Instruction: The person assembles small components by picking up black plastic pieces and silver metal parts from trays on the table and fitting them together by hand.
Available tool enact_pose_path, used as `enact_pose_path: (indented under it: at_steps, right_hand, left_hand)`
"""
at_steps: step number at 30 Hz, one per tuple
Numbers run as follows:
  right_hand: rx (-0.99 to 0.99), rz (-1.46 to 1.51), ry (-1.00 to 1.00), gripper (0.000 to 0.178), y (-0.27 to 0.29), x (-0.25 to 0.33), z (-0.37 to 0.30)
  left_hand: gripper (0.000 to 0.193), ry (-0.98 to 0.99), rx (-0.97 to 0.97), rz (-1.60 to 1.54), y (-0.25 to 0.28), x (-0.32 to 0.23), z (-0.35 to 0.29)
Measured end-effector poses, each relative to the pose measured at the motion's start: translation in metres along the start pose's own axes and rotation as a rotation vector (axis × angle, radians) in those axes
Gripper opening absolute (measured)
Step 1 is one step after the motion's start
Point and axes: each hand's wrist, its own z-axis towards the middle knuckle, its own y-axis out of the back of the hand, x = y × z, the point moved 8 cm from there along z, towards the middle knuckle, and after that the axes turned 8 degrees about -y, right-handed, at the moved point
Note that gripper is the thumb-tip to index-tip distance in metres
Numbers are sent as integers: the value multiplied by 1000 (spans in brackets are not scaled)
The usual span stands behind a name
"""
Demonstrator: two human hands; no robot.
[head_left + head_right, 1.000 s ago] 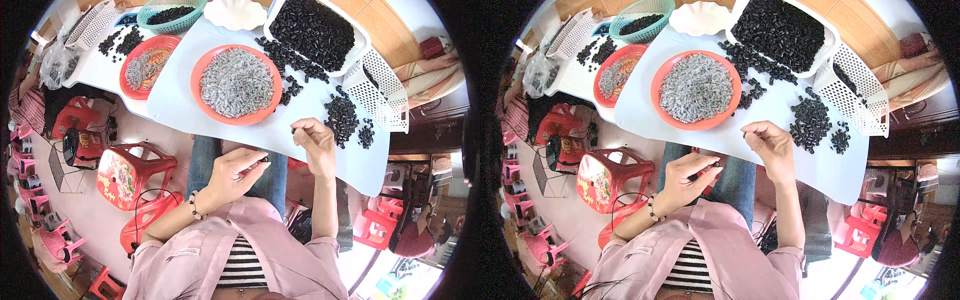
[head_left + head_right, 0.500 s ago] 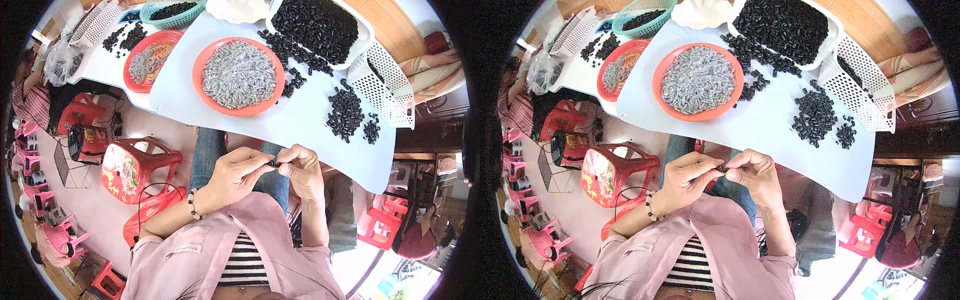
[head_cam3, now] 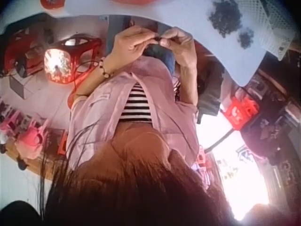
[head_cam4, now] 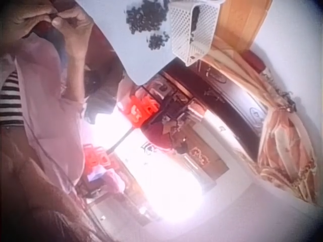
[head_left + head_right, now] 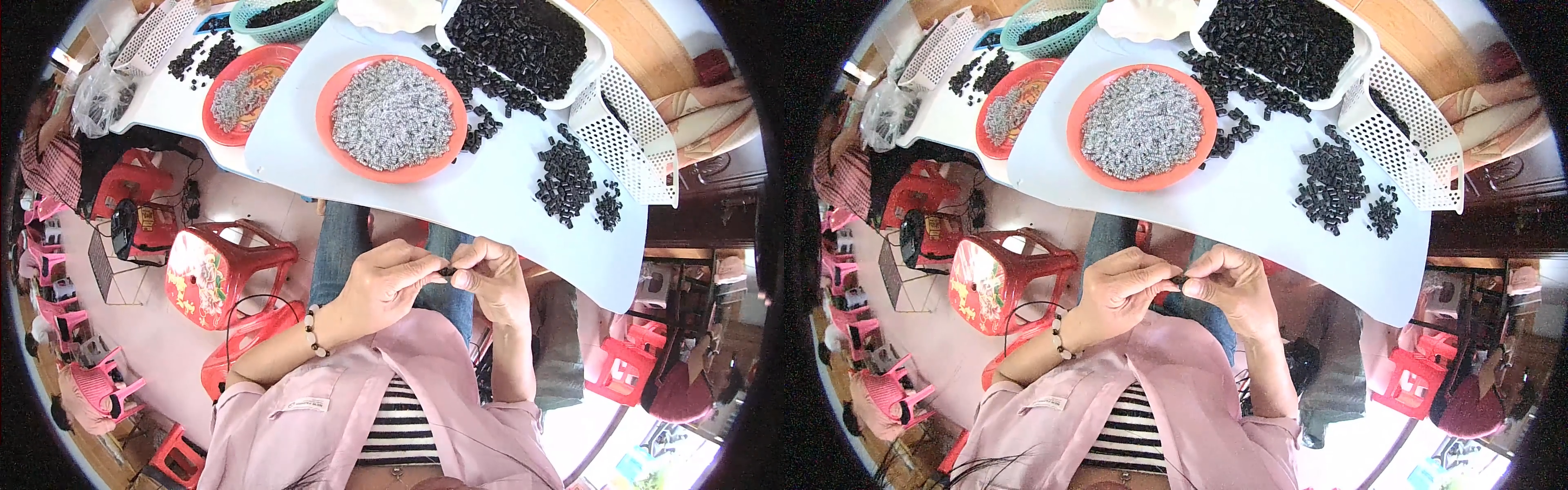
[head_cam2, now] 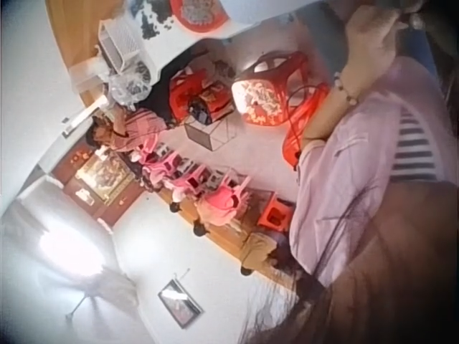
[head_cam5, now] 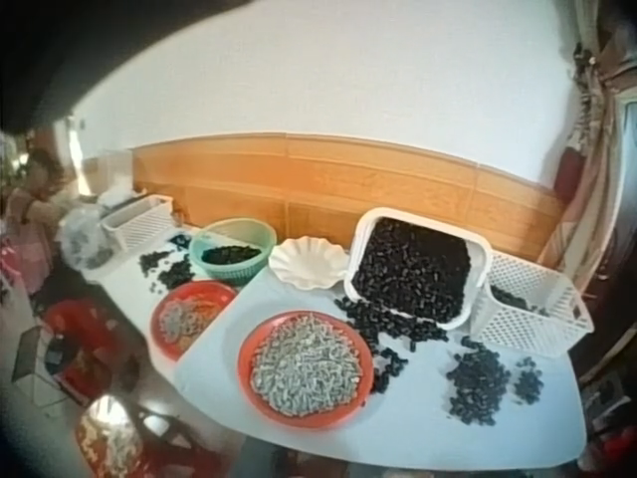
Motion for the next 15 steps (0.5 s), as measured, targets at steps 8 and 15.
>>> enact_pose_path:
  at_steps: [8, 15]
  right_hand:
    - [-37, -19, -27, 16, -6, 3, -2]
    - [-71, 5, -73, 17, -5, -1, -2]
  left_hand:
    - [41, -66, -42, 16, 3, -1, -4]
    - [32, -28, -47, 7, 4, -1, -1]
